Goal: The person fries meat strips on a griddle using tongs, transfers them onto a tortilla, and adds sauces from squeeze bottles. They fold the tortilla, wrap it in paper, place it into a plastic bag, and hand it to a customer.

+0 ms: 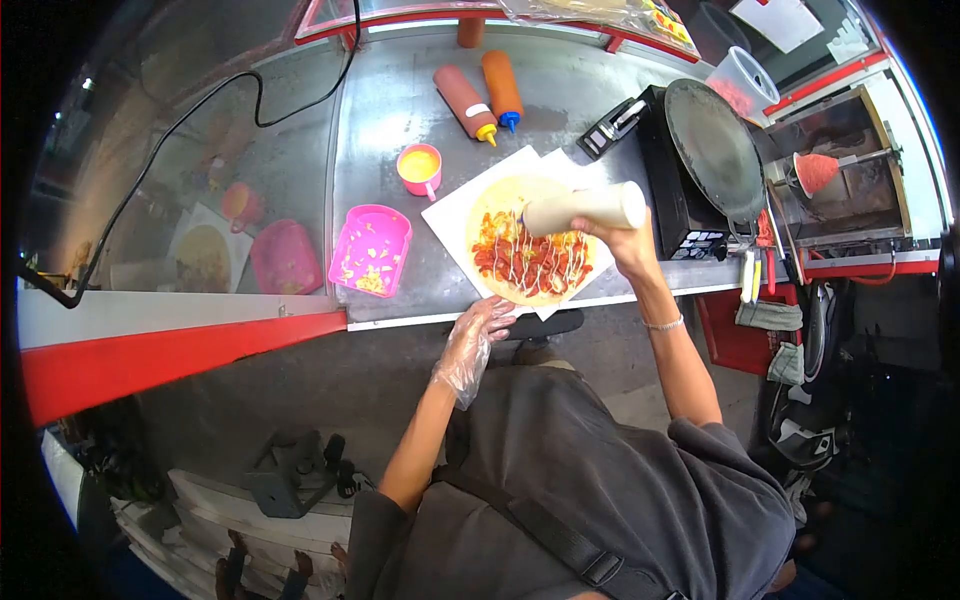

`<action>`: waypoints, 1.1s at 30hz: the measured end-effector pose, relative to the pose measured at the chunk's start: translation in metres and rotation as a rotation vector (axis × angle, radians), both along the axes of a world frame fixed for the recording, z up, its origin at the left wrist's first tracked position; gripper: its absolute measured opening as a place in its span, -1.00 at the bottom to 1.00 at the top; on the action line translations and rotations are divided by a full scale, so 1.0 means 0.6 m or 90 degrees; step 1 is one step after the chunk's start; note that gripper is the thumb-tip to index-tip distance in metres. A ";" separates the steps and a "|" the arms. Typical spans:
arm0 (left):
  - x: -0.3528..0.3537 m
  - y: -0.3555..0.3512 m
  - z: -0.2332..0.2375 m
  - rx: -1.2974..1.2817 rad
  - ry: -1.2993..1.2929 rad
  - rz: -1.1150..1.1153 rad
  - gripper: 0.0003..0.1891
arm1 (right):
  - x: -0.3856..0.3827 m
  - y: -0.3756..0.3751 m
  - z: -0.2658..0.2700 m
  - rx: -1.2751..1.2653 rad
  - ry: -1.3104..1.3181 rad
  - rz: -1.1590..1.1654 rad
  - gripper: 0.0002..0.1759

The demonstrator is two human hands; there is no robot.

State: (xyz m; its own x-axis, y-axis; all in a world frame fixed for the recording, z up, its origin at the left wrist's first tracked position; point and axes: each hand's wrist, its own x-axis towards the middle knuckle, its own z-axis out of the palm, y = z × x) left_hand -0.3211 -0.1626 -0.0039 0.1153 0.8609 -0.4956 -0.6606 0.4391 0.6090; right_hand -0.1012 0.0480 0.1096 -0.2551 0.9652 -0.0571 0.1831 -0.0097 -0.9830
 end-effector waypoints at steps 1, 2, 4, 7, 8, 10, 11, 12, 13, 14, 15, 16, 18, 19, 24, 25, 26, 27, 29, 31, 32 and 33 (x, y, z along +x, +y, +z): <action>-0.002 0.001 -0.003 0.004 0.000 0.001 -0.39 | -0.006 0.005 0.004 0.006 0.016 0.010 -0.42; -0.004 0.003 -0.004 0.007 0.002 0.004 -0.39 | -0.009 -0.003 0.009 0.009 0.018 0.014 -0.42; -0.001 0.002 -0.006 -0.016 0.012 -0.011 -0.38 | -0.016 -0.032 0.023 0.008 -0.041 0.123 -0.46; 0.004 -0.002 -0.007 -0.012 -0.006 0.003 -0.37 | -0.041 0.000 0.007 -0.012 -0.055 0.104 -0.42; 0.006 -0.001 -0.003 -0.008 -0.006 0.011 -0.37 | -0.049 0.018 0.005 -0.029 -0.067 0.075 -0.37; 0.011 -0.005 -0.001 -0.011 0.013 0.010 -0.37 | -0.061 0.015 0.008 -0.030 -0.050 0.060 -0.38; 0.011 -0.003 0.000 -0.010 0.025 0.010 -0.37 | -0.061 0.001 0.011 -0.014 -0.017 0.099 -0.44; 0.011 -0.003 0.001 -0.011 0.027 0.008 -0.37 | -0.062 -0.009 0.017 -0.001 0.014 0.138 -0.51; 0.013 -0.004 0.001 -0.013 0.024 0.019 -0.37 | -0.060 0.001 0.005 -0.004 -0.006 0.159 -0.51; 0.017 -0.006 0.001 -0.016 0.020 0.030 -0.37 | -0.061 0.023 0.001 -0.008 -0.006 0.157 -0.51; 0.021 -0.005 0.007 -0.025 0.027 0.038 -0.34 | -0.064 0.049 -0.002 -0.042 -0.051 0.139 -0.44; 0.027 -0.007 0.006 -0.028 0.028 0.036 -0.34 | -0.067 0.062 -0.001 -0.076 -0.093 0.123 -0.36; 0.029 -0.005 0.008 -0.023 0.042 0.046 -0.34 | -0.059 0.055 0.001 -0.073 -0.088 0.126 -0.33; 0.030 -0.005 0.011 -0.023 0.044 0.045 -0.34 | -0.049 0.036 0.001 -0.025 -0.047 0.185 -0.38; 0.049 -0.006 -0.001 -0.033 0.039 0.097 -0.34 | 0.007 0.073 0.019 -0.099 0.003 0.133 -0.36; 0.053 -0.007 0.002 -0.037 0.042 0.110 -0.34 | 0.015 0.072 0.019 -0.106 -0.020 0.113 -0.39; 0.056 -0.005 0.005 -0.036 0.045 0.109 -0.34 | 0.024 0.063 0.020 -0.104 -0.016 0.112 -0.39; 0.060 -0.006 0.009 -0.056 0.047 0.120 -0.36 | 0.030 0.041 0.025 -0.064 0.001 0.162 -0.44; 0.069 -0.005 0.009 -0.078 0.047 0.131 -0.38 | 0.042 0.034 0.024 0.005 0.006 0.198 -0.55; 0.081 -0.011 -0.001 -0.057 0.049 0.148 -0.41 | 0.063 0.073 0.008 -0.031 0.024 0.150 -0.54; 0.090 -0.015 -0.003 -0.058 0.050 0.150 -0.41 | 0.073 0.087 -0.001 -0.062 0.046 0.101 -0.54; 0.096 -0.015 -0.002 -0.061 0.052 0.157 -0.42 | 0.080 0.085 -0.003 -0.065 0.056 0.105 -0.54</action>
